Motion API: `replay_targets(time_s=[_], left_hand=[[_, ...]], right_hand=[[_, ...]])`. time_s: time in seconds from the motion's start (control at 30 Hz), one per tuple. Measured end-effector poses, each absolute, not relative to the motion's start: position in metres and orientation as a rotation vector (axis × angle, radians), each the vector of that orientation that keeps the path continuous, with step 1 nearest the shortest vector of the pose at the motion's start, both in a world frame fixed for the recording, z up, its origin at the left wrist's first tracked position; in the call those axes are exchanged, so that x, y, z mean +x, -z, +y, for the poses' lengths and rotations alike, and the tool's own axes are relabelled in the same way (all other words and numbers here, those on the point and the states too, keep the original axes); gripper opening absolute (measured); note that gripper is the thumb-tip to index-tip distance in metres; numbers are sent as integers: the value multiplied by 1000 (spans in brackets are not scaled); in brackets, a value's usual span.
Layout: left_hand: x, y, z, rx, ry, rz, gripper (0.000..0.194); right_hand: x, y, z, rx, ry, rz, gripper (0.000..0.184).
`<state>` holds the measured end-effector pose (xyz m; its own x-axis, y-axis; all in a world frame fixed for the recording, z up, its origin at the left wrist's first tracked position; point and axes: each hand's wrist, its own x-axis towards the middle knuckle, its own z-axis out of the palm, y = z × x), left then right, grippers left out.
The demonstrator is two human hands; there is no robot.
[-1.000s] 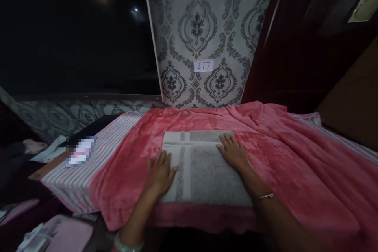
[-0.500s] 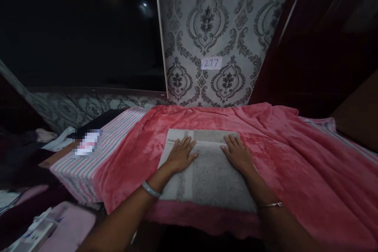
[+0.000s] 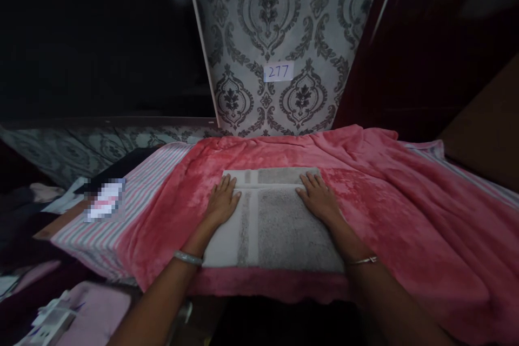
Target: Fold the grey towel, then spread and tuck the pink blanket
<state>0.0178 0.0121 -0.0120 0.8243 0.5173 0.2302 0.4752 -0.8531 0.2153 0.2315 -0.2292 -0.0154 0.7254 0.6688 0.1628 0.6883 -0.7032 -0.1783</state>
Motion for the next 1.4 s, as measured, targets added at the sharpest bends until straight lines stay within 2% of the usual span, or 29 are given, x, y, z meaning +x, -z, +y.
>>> replay_targets(time_s=[0.17, 0.43, 0.77, 0.97, 1.27, 1.4], left_hand=[[16, 26, 25, 2701, -677, 838, 52], [8, 24, 26, 2578, -933, 900, 46], [5, 21, 28, 2175, -875, 1038, 56], [3, 34, 36, 1946, -941, 854, 65], [5, 27, 35, 1600, -945, 699, 75], [4, 14, 26, 1416, -843, 791, 74]], right_hand=[[230, 14, -229, -2671, 162, -1013, 56], [233, 10, -234, -2478, 185, -631, 64], [237, 6, -237, -2412, 99, -441, 70], [240, 3, -239, -2466, 22, -411, 67], [238, -13, -241, -2473, -125, -343, 58], [246, -12, -255, -2404, -193, -414, 45]])
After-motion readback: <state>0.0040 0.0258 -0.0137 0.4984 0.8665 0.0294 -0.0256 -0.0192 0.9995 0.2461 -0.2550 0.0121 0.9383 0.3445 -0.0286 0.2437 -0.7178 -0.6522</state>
